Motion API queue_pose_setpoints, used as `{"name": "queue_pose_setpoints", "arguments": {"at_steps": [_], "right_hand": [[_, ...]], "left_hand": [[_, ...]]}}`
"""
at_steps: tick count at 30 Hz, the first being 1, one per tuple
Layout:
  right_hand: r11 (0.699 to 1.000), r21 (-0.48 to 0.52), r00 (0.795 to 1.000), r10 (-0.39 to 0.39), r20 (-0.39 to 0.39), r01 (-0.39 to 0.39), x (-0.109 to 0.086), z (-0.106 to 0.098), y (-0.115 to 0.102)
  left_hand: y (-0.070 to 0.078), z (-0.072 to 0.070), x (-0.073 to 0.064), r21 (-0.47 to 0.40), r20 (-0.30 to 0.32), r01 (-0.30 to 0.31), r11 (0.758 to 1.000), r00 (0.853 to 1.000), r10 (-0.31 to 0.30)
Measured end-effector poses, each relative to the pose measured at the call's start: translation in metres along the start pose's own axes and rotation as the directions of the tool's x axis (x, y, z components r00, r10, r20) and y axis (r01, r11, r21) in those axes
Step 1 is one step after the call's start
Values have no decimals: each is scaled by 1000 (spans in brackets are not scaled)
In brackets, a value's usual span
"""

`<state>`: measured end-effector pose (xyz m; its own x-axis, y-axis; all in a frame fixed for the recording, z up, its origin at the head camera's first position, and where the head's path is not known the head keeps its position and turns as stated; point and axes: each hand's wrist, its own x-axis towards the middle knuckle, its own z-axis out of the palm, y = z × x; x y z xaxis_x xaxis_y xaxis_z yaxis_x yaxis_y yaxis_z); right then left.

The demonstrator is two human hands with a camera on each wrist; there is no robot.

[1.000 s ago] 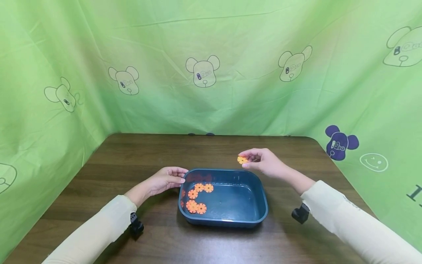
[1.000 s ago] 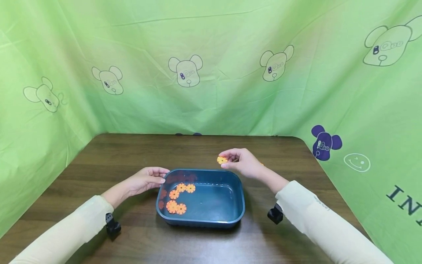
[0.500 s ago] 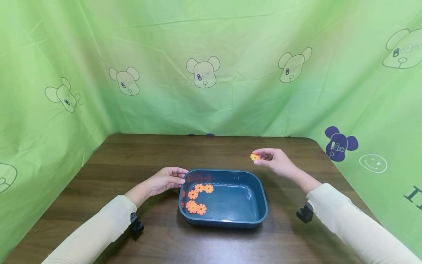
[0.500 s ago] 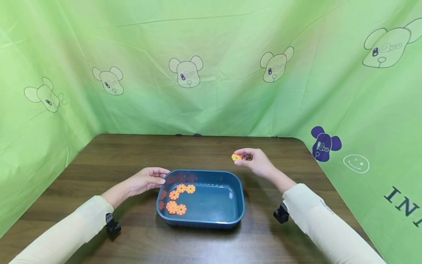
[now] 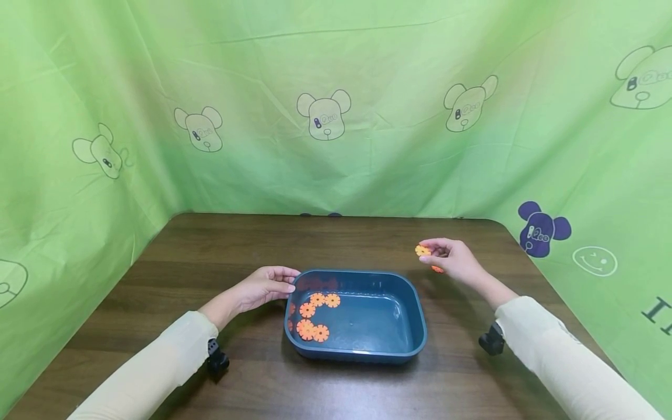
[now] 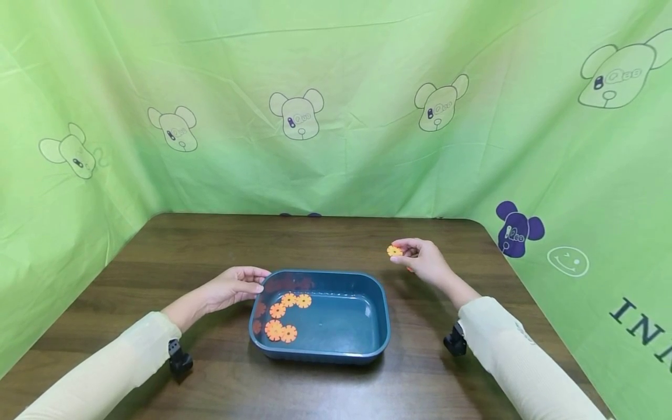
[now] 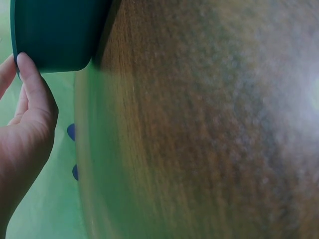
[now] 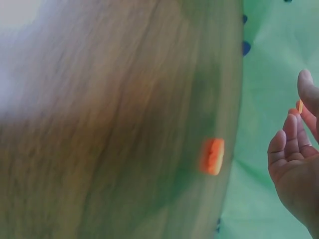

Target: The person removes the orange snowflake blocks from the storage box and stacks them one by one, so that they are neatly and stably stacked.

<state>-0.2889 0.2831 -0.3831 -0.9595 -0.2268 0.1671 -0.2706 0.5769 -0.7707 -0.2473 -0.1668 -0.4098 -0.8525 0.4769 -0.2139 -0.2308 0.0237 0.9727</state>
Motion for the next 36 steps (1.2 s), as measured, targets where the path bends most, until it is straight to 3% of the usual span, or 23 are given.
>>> {"name": "queue_pose_setpoints", "arguments": {"at_steps": [8, 18, 36], "right_hand": [[1000, -20, 999, 23, -37, -23, -1, -8, 22], [993, -53, 995, 102, -11, -103, -2, -13, 41], [986, -74, 988, 150, 30, -147, -2, -15, 57]], "left_hand": [[-1, 0, 0, 0, -1, -3, 1000, 1000, 3], [0, 0, -1, -2, -3, 0, 1000, 1000, 0], [-1, -2, 0, -8, 16, -12, 1000, 1000, 12]]}}
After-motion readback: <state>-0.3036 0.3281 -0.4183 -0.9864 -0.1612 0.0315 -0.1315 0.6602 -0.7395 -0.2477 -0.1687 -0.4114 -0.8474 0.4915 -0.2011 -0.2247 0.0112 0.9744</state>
